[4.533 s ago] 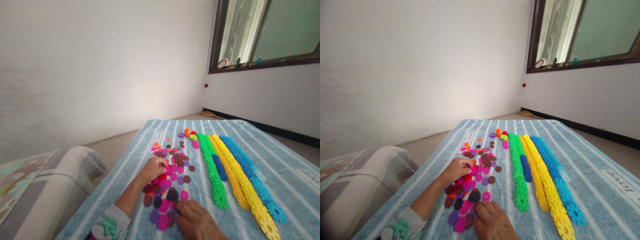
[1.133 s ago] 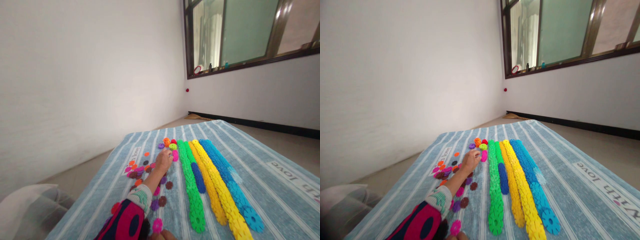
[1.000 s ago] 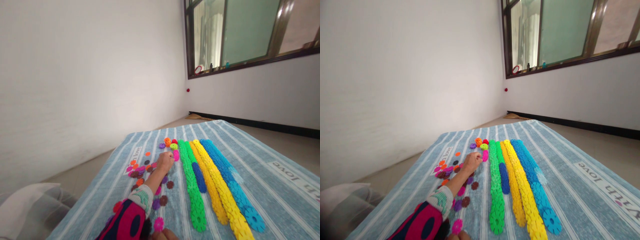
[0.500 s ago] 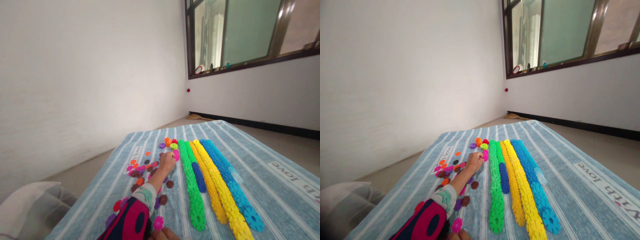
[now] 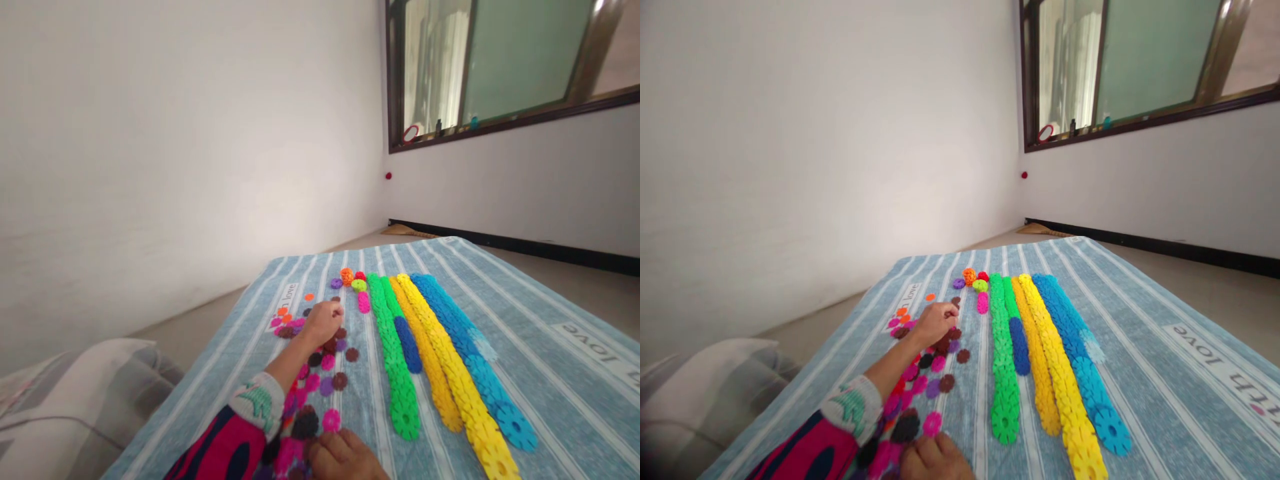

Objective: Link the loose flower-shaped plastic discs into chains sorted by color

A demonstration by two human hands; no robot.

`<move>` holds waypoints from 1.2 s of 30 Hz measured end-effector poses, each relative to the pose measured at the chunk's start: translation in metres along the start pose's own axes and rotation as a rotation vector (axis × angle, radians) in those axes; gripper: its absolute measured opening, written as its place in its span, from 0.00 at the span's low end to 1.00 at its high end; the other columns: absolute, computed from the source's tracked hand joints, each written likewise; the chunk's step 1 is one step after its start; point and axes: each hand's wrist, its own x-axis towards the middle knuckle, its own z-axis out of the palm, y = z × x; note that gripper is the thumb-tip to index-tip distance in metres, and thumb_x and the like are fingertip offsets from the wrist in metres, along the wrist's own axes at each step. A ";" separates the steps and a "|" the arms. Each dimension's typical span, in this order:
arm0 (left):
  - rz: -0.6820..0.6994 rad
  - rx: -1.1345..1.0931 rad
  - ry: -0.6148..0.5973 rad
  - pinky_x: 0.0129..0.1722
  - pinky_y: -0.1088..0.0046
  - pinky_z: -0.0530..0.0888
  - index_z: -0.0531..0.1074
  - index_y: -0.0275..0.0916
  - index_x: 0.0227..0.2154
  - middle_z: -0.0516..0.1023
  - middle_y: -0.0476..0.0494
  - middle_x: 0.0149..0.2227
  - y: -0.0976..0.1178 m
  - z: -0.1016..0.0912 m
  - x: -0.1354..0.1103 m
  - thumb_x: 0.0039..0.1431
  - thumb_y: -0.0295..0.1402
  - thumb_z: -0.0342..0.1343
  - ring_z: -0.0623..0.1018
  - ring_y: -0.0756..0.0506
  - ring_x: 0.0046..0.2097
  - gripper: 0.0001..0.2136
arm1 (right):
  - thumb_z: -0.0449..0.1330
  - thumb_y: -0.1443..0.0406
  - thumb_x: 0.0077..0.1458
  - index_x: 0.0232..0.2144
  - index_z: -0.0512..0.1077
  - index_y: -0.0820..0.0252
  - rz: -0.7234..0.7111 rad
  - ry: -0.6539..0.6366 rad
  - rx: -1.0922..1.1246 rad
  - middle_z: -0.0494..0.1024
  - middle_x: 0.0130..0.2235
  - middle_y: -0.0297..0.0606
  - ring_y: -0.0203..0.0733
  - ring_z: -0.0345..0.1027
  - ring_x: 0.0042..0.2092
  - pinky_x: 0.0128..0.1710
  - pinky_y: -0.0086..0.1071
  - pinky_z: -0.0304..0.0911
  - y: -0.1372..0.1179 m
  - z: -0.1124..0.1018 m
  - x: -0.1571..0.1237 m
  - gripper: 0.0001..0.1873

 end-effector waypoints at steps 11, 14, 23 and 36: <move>-0.002 -0.096 -0.144 0.28 0.76 0.62 0.74 0.36 0.23 0.71 0.51 0.21 -0.030 -0.030 -0.089 0.49 0.27 0.51 0.69 0.50 0.26 0.07 | 0.53 0.65 0.63 0.31 0.69 0.61 -0.111 -0.251 0.119 0.76 0.39 0.44 0.45 0.67 0.38 0.34 0.35 0.65 0.007 -0.053 0.014 0.09; -0.020 -0.062 -0.148 0.28 0.76 0.62 0.74 0.36 0.22 0.71 0.50 0.22 -0.028 -0.029 -0.096 0.50 0.28 0.51 0.69 0.50 0.26 0.07 | 0.53 0.65 0.63 0.33 0.70 0.60 -0.088 -0.346 0.154 0.76 0.41 0.44 0.46 0.67 0.40 0.38 0.37 0.65 0.006 -0.059 0.016 0.08; -0.105 0.244 -0.110 0.31 0.73 0.62 0.75 0.39 0.25 0.76 0.46 0.29 0.000 -0.008 -0.092 0.52 0.38 0.56 0.74 0.46 0.33 0.09 | 0.55 0.64 0.62 0.36 0.70 0.61 -0.075 -0.437 0.150 0.74 0.44 0.45 0.47 0.66 0.44 0.42 0.39 0.63 0.004 -0.065 0.015 0.06; -0.218 0.224 -0.101 0.32 0.73 0.65 0.75 0.40 0.28 0.78 0.48 0.32 0.010 -0.004 -0.086 0.46 0.31 0.58 0.76 0.46 0.36 0.04 | 0.57 0.66 0.60 0.38 0.71 0.62 -0.031 -0.560 0.151 0.74 0.46 0.46 0.49 0.65 0.46 0.44 0.40 0.62 0.001 -0.073 0.022 0.05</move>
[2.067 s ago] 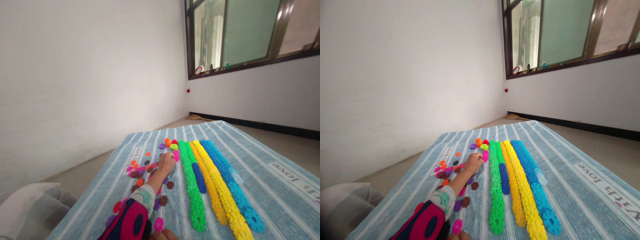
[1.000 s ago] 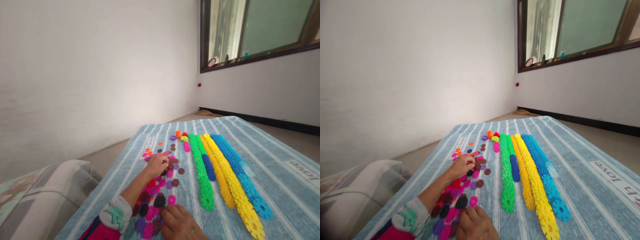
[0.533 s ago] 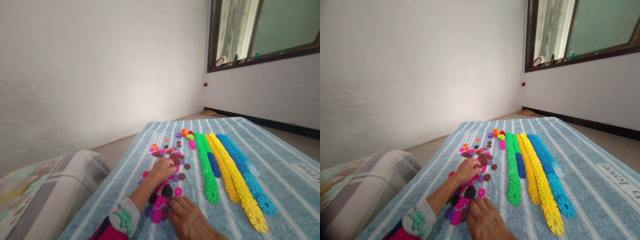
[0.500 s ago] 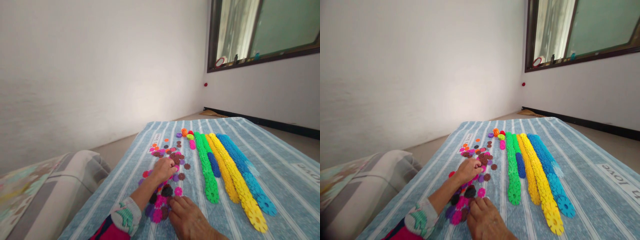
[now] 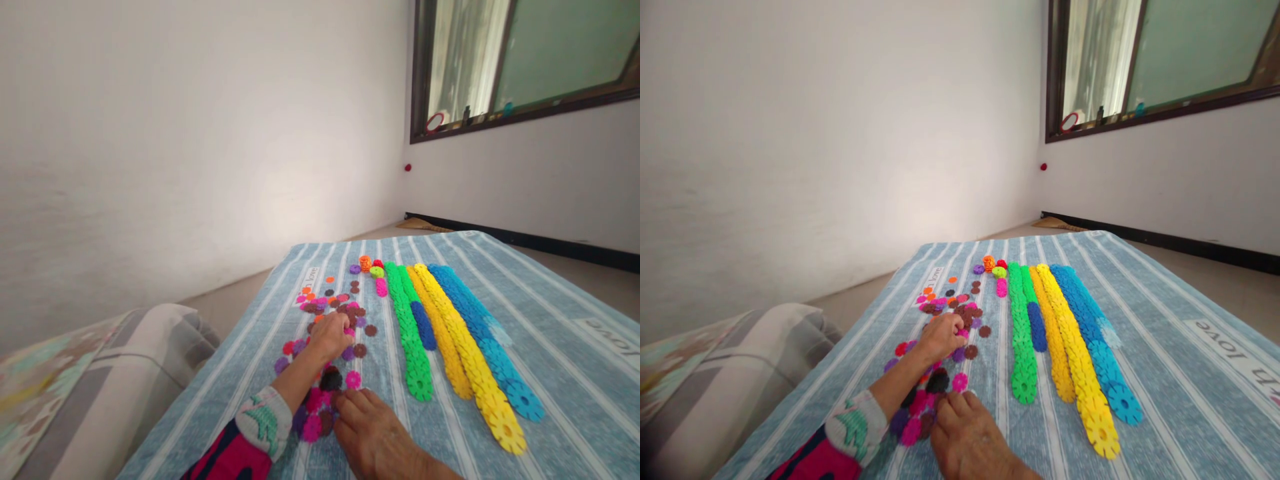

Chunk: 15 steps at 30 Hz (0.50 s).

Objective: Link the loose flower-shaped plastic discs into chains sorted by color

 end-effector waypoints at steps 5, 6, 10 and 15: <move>0.016 -0.140 -0.003 0.30 0.75 0.64 0.74 0.39 0.25 0.76 0.51 0.26 -0.003 0.000 0.004 0.42 0.27 0.59 0.74 0.48 0.32 0.04 | 0.58 0.66 0.59 0.39 0.71 0.62 -0.001 -0.041 0.033 0.74 0.47 0.46 0.50 0.64 0.47 0.44 0.41 0.62 0.000 -0.005 0.000 0.06; 0.036 -0.186 -0.009 0.30 0.75 0.64 0.73 0.38 0.24 0.74 0.51 0.24 -0.006 0.000 0.005 0.42 0.27 0.59 0.73 0.49 0.30 0.03 | 0.58 0.66 0.58 0.40 0.71 0.62 -0.002 -0.051 0.036 0.74 0.48 0.46 0.50 0.64 0.47 0.45 0.41 0.62 0.000 -0.006 0.000 0.07; 0.061 -0.476 -0.091 0.24 0.76 0.63 0.71 0.37 0.21 0.68 0.54 0.19 -0.026 -0.003 0.008 0.41 0.30 0.58 0.68 0.52 0.23 0.03 | 0.58 0.67 0.56 0.40 0.71 0.63 0.019 -0.080 0.046 0.73 0.49 0.45 0.49 0.63 0.49 0.49 0.41 0.61 0.000 -0.009 -0.001 0.08; 0.053 -0.689 -0.211 0.24 0.77 0.62 0.70 0.35 0.19 0.68 0.54 0.18 -0.052 -0.008 0.000 0.37 0.30 0.57 0.66 0.53 0.22 0.04 | 0.59 0.67 0.55 0.39 0.71 0.62 0.044 -0.101 0.079 0.73 0.49 0.45 0.49 0.63 0.50 0.50 0.41 0.60 -0.001 -0.012 -0.003 0.07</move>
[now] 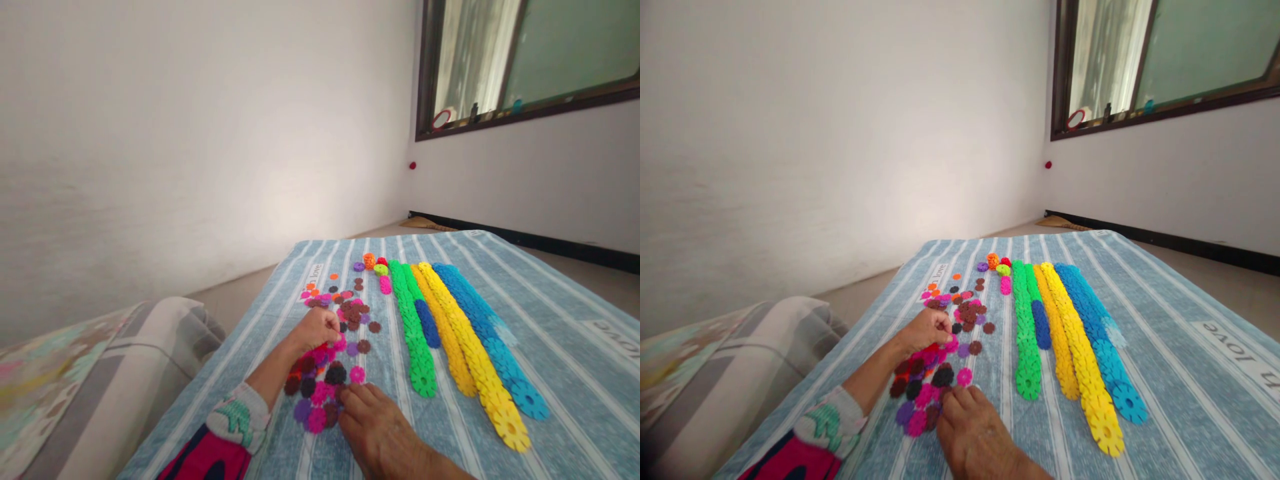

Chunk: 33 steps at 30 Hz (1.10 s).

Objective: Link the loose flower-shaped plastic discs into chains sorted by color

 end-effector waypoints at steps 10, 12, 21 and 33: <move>0.008 0.227 -0.078 0.24 0.76 0.58 0.68 0.37 0.19 0.66 0.55 0.18 0.007 0.003 -0.013 0.37 0.31 0.56 0.64 0.52 0.23 0.04 | 0.57 0.68 0.57 0.42 0.71 0.63 0.018 -0.026 0.030 0.72 0.51 0.45 0.49 0.63 0.52 0.53 0.40 0.59 -0.001 -0.005 -0.001 0.10; 0.026 0.324 -0.103 0.24 0.76 0.58 0.65 0.37 0.16 0.64 0.56 0.17 0.011 0.002 -0.012 0.38 0.30 0.56 0.64 0.52 0.22 0.05 | 0.58 0.68 0.56 0.41 0.71 0.62 0.020 -0.013 0.021 0.72 0.51 0.45 0.49 0.63 0.51 0.52 0.40 0.59 -0.002 -0.004 -0.002 0.10; 0.021 0.438 -0.048 0.25 0.76 0.59 0.70 0.37 0.20 0.68 0.54 0.20 0.014 0.005 -0.009 0.37 0.28 0.58 0.67 0.51 0.25 0.03 | 0.57 0.69 0.57 0.42 0.71 0.63 0.020 -0.029 -0.011 0.72 0.52 0.45 0.49 0.63 0.52 0.54 0.41 0.58 -0.004 -0.011 -0.001 0.10; -0.003 0.061 -0.172 0.23 0.77 0.60 0.69 0.36 0.20 0.68 0.55 0.18 0.023 0.016 -0.028 0.35 0.32 0.61 0.66 0.52 0.23 0.08 | 0.56 0.68 0.59 0.44 0.72 0.68 -0.057 0.003 -0.168 0.73 0.51 0.51 0.54 0.65 0.52 0.51 0.45 0.62 -0.008 -0.014 -0.001 0.11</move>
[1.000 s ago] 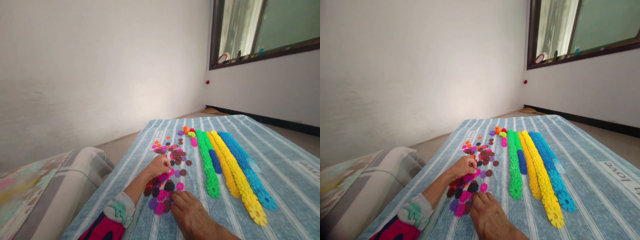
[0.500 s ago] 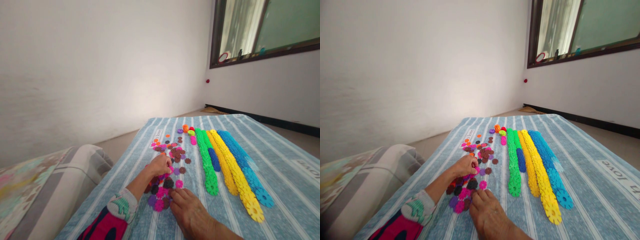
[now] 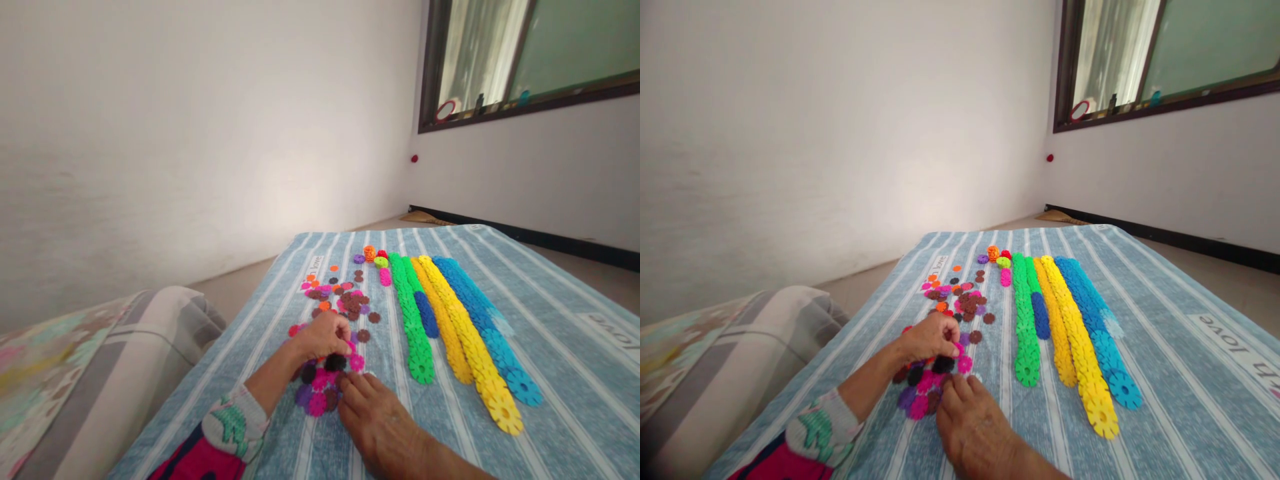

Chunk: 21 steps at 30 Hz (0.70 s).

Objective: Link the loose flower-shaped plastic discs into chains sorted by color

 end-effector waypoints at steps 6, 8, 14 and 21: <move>0.006 0.093 -0.104 0.25 0.77 0.61 0.72 0.36 0.20 0.69 0.55 0.19 0.015 0.011 -0.002 0.36 0.29 0.60 0.67 0.52 0.25 0.04 | 0.55 0.71 0.61 0.42 0.73 0.72 -0.027 0.007 -0.034 0.74 0.49 0.56 0.57 0.65 0.53 0.49 0.46 0.62 -0.005 -0.006 0.000 0.10; 0.019 0.116 -0.113 0.25 0.77 0.61 0.74 0.36 0.21 0.70 0.54 0.20 0.017 0.012 -0.002 0.37 0.29 0.59 0.68 0.51 0.25 0.04 | 0.53 0.71 0.62 0.43 0.73 0.71 -0.033 0.011 -0.052 0.74 0.49 0.57 0.57 0.65 0.53 0.49 0.46 0.63 -0.007 -0.008 0.000 0.11; 0.085 0.208 -0.127 0.27 0.78 0.62 0.79 0.35 0.27 0.71 0.52 0.21 0.019 0.013 -0.006 0.41 0.27 0.55 0.68 0.50 0.27 0.09 | 0.54 0.70 0.61 0.41 0.73 0.70 -0.063 0.019 -0.061 0.74 0.48 0.55 0.57 0.66 0.51 0.49 0.46 0.63 -0.012 -0.012 0.001 0.10; 0.185 0.331 -0.090 0.27 0.76 0.61 0.78 0.33 0.21 0.66 0.52 0.21 0.024 0.014 -0.010 0.40 0.25 0.57 0.66 0.51 0.27 0.05 | 0.56 0.68 0.59 0.37 0.73 0.70 -0.073 0.075 -0.065 0.75 0.45 0.54 0.59 0.68 0.48 0.45 0.45 0.66 -0.010 -0.013 0.002 0.08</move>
